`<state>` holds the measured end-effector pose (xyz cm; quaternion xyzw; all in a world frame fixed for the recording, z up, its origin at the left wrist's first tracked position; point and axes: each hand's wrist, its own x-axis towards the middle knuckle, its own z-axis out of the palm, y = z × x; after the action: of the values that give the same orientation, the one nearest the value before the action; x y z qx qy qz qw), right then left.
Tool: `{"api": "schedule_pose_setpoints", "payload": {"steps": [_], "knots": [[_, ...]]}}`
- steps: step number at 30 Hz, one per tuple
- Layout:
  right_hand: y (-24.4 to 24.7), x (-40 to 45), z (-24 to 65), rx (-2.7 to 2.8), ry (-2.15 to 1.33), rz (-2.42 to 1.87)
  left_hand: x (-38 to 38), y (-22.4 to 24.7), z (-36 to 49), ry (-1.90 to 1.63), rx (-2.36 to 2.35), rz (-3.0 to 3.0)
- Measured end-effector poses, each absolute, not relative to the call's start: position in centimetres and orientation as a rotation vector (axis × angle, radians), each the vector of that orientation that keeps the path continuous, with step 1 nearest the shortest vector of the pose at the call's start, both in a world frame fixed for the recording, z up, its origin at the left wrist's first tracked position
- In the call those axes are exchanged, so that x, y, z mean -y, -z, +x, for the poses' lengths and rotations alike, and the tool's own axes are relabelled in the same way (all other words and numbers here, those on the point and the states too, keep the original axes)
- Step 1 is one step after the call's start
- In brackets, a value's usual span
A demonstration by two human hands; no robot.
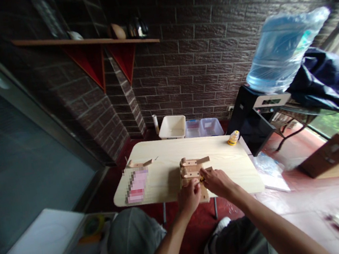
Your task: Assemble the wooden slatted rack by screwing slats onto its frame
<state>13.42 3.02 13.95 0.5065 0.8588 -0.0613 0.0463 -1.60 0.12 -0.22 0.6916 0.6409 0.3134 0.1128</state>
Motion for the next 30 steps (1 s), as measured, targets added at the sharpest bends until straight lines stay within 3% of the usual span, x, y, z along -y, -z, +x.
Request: {"api": "schedule_pose_setpoints", "payload": {"steps": [30], "knots": [[-13.4,-3.0,14.03,-2.667,0.263,1.481,-0.2,-0.06,-1.64,-0.874,-1.871,1.981]]}}
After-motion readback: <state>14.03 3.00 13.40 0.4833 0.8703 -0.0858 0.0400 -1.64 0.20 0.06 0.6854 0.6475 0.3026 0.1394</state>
